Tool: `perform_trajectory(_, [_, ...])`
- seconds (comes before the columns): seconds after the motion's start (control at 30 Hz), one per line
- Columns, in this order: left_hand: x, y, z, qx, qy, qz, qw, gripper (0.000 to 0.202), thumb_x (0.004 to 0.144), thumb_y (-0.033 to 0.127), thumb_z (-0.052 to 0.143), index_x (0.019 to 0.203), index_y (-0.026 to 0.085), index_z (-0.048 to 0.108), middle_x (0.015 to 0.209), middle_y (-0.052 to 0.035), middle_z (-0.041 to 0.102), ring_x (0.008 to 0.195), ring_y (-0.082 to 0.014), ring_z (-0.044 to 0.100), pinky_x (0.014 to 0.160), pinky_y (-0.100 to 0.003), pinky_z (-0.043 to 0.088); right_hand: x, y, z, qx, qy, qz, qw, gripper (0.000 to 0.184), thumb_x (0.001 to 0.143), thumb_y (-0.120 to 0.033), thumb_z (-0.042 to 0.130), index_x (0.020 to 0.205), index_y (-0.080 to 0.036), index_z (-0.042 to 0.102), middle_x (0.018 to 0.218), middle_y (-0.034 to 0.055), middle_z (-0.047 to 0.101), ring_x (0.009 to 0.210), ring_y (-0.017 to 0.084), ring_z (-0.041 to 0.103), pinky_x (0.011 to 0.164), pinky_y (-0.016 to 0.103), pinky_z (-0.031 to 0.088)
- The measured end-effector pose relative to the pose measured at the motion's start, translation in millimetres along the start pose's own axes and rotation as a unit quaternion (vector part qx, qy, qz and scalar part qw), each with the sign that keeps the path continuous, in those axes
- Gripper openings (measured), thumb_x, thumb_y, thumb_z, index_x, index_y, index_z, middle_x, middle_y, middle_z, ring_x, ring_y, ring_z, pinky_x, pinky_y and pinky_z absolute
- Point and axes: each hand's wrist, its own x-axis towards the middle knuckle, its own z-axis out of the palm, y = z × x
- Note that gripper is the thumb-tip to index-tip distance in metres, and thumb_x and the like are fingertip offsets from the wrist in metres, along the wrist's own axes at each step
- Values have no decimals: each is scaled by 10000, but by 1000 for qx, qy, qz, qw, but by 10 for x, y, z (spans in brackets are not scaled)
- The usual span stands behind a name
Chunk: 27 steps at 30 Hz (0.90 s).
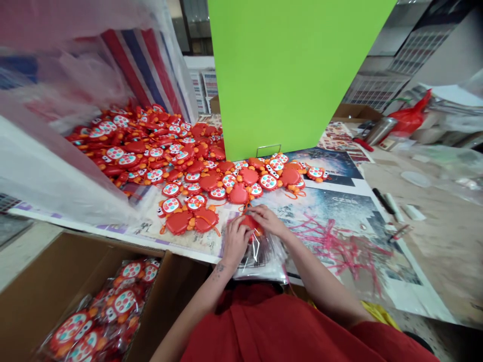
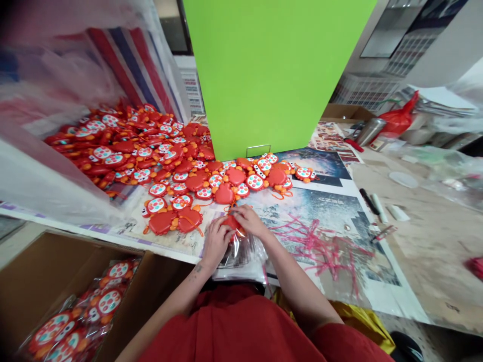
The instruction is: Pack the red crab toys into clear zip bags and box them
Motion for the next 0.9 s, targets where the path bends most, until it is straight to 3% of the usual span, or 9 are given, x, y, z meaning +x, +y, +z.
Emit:
perform_trajectory(0.1, [43, -1, -15, -36, -26, -34, 998, 124, 937, 282, 549, 898, 186, 616, 1339, -104, 549, 1284, -249, 451, 1095, -464, 335, -144, 13, -140, -77, 55, 110, 989, 334, 961, -318, 429, 1113, -164, 684, 962, 113, 727, 899, 226, 676, 839, 341, 491])
perform_trajectory(0.2, [111, 10, -47, -52, -58, -60, 995, 107, 920, 270, 574, 864, 194, 624, 1385, -91, 525, 1330, -260, 409, 1108, -474, 310, -290, 10, -160, -95, 31, 138, 985, 309, 951, -342, 465, 1129, -190, 667, 912, 86, 741, 855, 230, 693, 765, 307, 491])
perform_trajectory(0.33, [220, 49, -142, -36, -125, -83, 988, 80, 868, 265, 644, 815, 206, 655, 1402, -74, 511, 1303, -293, 415, 1069, -488, 322, -374, -17, 19, -118, 34, 122, 985, 347, 928, -194, 451, 1244, -219, 592, 1064, 67, 732, 937, 211, 687, 813, 288, 483])
perform_trajectory(0.53, [291, 93, -295, -39, -184, -114, 975, 80, 854, 284, 661, 819, 215, 683, 1196, -71, 591, 1167, -269, 500, 1012, -449, 340, -396, -36, 262, -82, 122, 82, 986, 385, 912, -151, 393, 1247, -201, 575, 1088, 83, 707, 933, 218, 677, 831, 324, 501])
perform_trajectory(0.7, [308, 116, -345, -44, -185, -124, 974, 122, 901, 279, 594, 832, 197, 653, 1092, -63, 628, 1081, -240, 562, 968, -395, 366, -399, -69, 305, -17, 177, 59, 982, 386, 899, -168, 387, 1236, -201, 572, 1085, 83, 698, 910, 214, 663, 850, 362, 507])
perform_trajectory(0.9, [320, 235, -403, -27, -219, -123, 968, 145, 958, 272, 491, 915, 193, 605, 831, -49, 681, 857, -224, 633, 840, -353, 430, -394, -168, 244, 38, 200, 53, 978, 344, 924, -228, 380, 1210, -209, 570, 1074, 78, 686, 825, 195, 652, 802, 343, 511])
